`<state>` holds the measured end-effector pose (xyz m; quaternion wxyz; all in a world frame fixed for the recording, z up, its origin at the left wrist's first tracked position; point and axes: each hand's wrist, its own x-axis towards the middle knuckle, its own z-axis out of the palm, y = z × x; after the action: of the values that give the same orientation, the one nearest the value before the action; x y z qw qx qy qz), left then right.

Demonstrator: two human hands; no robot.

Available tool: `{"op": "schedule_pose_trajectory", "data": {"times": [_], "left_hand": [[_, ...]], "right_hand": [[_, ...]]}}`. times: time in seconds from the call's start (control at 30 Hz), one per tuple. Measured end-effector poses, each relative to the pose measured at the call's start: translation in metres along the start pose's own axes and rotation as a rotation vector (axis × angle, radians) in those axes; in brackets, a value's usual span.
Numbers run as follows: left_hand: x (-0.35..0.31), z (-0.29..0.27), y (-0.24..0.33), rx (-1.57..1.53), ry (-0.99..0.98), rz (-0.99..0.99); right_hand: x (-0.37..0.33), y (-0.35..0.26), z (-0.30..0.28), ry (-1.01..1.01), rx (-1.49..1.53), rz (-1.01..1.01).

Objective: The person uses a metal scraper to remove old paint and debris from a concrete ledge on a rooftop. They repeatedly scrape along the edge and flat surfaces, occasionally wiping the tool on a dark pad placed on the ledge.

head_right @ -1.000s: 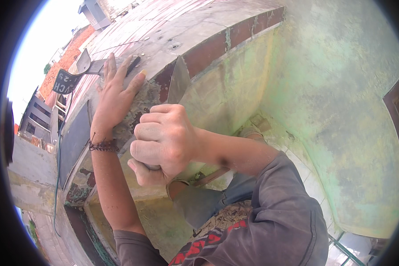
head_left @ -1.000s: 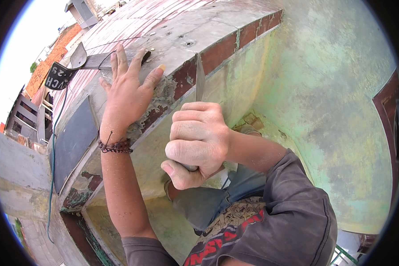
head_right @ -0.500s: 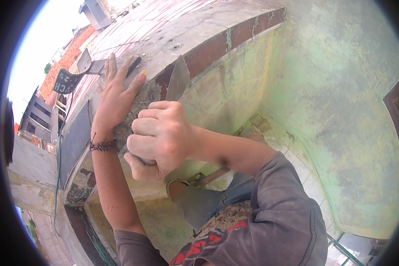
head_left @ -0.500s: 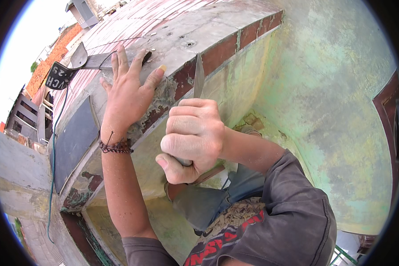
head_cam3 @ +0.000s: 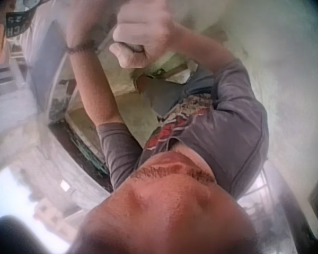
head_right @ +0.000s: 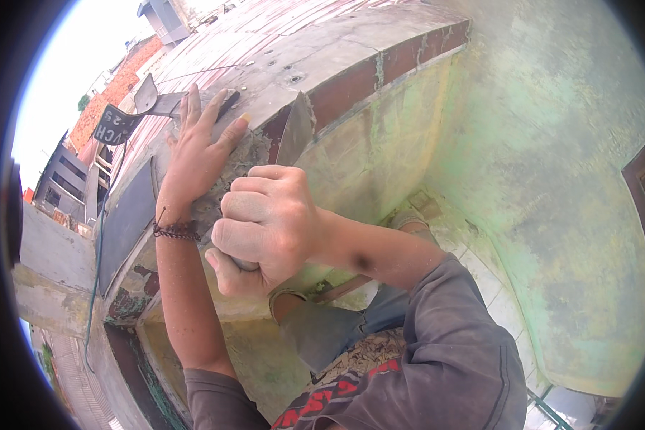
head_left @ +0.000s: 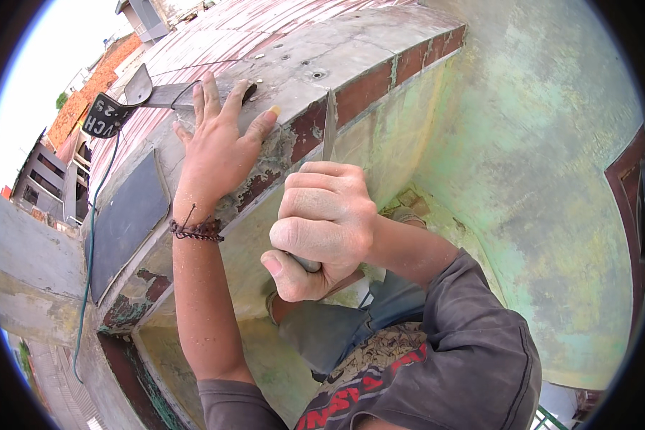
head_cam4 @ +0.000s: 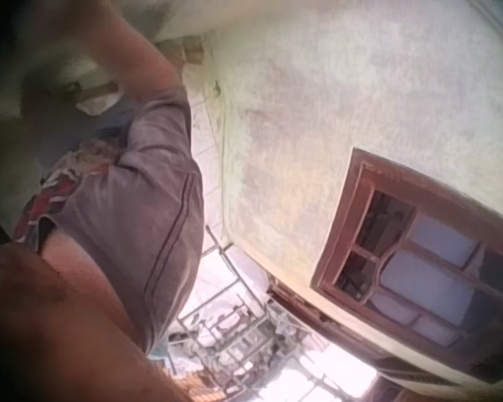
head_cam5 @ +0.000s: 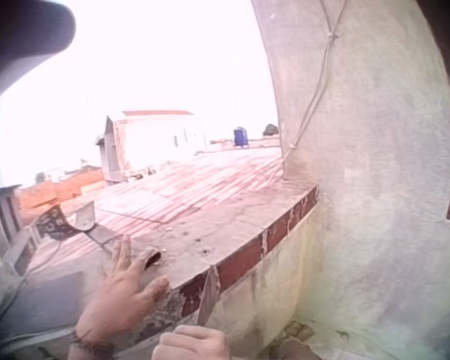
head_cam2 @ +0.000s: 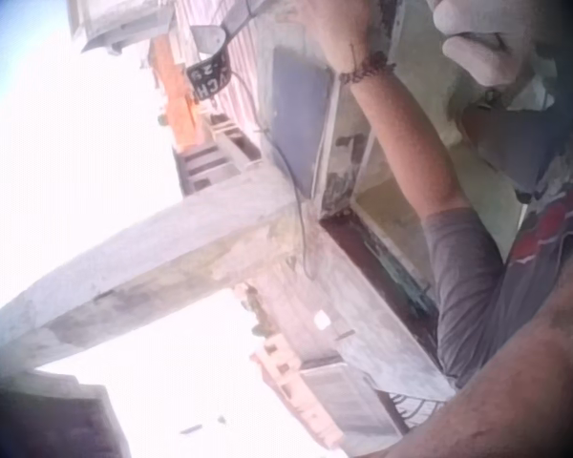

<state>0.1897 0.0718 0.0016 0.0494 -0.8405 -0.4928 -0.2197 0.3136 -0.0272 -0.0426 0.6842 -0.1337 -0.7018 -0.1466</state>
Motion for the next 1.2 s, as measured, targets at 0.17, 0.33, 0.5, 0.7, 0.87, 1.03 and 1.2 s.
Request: {"op": "schedule_pose_trajectory", "data": {"times": [0.17, 0.33, 0.5, 0.7, 0.87, 1.03, 1.2], "left_hand": [[0.000, -0.001, 0.001, -0.016, -0.003, -0.001], [0.001, -0.001, 0.001, 0.005, -0.002, 0.004], [-0.001, -0.002, 0.002, -0.023, -0.003, -0.005], [0.000, -0.001, 0.000, -0.016, -0.005, -0.003], [0.000, -0.002, 0.002, -0.027, -0.016, -0.011], [-0.001, -0.004, 0.003, -0.015, -0.039, -0.034], [0.002, 0.000, 0.001, -0.020, -0.036, -0.034]], "right_hand": [[-0.002, 0.008, 0.000, 0.007, -0.015, -0.016], [-0.005, 0.018, -0.003, -0.009, -0.076, -0.006], [0.005, -0.002, -0.011, -0.026, 0.008, 0.008], [-0.001, 0.018, -0.006, 0.053, -0.060, 0.002], [-0.001, 0.009, -0.001, 0.014, -0.014, -0.015], [-0.015, 0.002, -0.014, 0.024, 0.023, 0.053], [-0.063, -0.029, -0.043, -0.131, 0.069, 0.302]]}}
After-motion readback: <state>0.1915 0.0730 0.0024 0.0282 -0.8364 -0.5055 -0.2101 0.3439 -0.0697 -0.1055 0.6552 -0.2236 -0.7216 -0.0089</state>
